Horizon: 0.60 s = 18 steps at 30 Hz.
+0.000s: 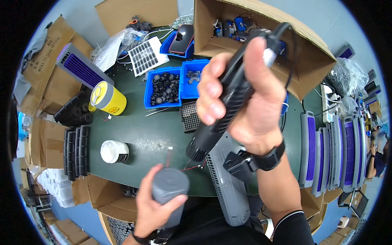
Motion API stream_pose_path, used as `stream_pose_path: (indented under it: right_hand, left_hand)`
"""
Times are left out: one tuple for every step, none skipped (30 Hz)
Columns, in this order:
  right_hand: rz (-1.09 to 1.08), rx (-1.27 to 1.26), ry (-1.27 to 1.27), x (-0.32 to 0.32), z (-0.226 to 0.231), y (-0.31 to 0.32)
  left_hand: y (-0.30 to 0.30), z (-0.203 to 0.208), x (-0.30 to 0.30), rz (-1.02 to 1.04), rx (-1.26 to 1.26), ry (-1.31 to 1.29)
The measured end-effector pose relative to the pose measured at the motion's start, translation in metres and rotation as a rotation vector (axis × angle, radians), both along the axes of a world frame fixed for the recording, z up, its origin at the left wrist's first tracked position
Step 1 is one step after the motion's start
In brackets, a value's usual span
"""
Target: The person assembles a portable electronic device by connecting internal wires and securing the casing. They use a power screwdriver to fasten screws into the gray plastic housing and attach a purple front grille. The person also connects a white USB cable to the internal circuit board and places a small white component into the device.
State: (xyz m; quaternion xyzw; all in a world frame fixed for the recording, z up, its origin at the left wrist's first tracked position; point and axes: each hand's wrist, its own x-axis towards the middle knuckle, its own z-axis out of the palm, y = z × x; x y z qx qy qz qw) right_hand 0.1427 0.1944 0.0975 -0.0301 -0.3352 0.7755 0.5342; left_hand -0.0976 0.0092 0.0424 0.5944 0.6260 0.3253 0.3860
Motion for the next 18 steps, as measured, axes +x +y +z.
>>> stream_pose_path:
  right_hand:
    - [-0.049,0.035,-0.021,0.006,0.006,0.001]
    - [-0.115,0.069,-0.056,0.014,0.012,-0.001]
    - [-0.145,0.095,-0.070,0.016,0.018,-0.002]
    - [-0.232,0.136,-0.134,0.027,0.019,-0.003]
    - [-0.297,0.148,-0.165,0.028,0.020,-0.005]
    - [-0.390,0.159,-0.207,0.032,0.020,-0.007]
    - [-0.493,0.192,-0.311,0.036,0.016,-0.009]
    - [-0.570,0.235,-0.403,0.030,0.014,-0.011]
    - [-0.592,0.285,-0.452,0.028,0.009,-0.008]
    - [-0.641,0.327,-0.464,0.021,0.006,-0.008]
    - [-0.693,0.364,-0.515,0.016,0.003,-0.006]
    - [-0.764,0.392,-0.581,0.018,-0.004,-0.005]
    - [-0.796,0.384,-0.588,0.016,-0.005,-0.003]
    - [-0.804,0.297,-0.473,0.015,-0.009,0.001]
    - [-0.808,0.283,-0.485,0.016,-0.011,0.003]
    - [-0.803,0.271,-0.490,0.014,-0.011,0.006]
    - [-0.818,0.267,-0.501,0.012,-0.014,0.008]
    - [-0.830,0.260,-0.511,0.010,-0.016,0.011]
  left_hand:
    - [-0.002,0.009,-0.015,0.066,-0.017,-0.167]
    - [0.005,0.040,-0.032,0.039,0.042,-0.060]
    - [-0.008,0.069,-0.037,0.244,0.061,-0.250]
    - [-0.011,0.083,-0.052,0.278,0.138,-0.319]
    - [-0.022,0.104,-0.065,0.337,0.222,-0.368]
    - [-0.020,0.137,-0.074,0.320,0.275,-0.343]
    - [-0.006,0.135,-0.079,0.342,0.397,-0.327]
    - [-0.004,0.137,-0.085,0.392,0.533,-0.290]
    - [-0.001,0.143,-0.090,0.445,0.663,-0.231]
    - [0.019,0.134,-0.090,0.464,0.768,-0.227]
    - [0.043,0.124,-0.090,0.474,0.869,-0.223]
    - [0.081,0.112,-0.075,0.434,0.913,-0.246]
    - [0.110,0.105,-0.064,0.485,0.948,-0.107]
    - [0.134,0.095,-0.056,0.530,0.982,0.024]
    - [0.149,0.085,-0.055,0.507,0.966,-0.043]
    - [0.158,0.078,-0.059,0.491,0.954,-0.103]
    - [0.166,0.068,-0.061,0.505,0.945,-0.040]
    - [0.168,0.067,-0.063,0.521,0.929,-0.041]
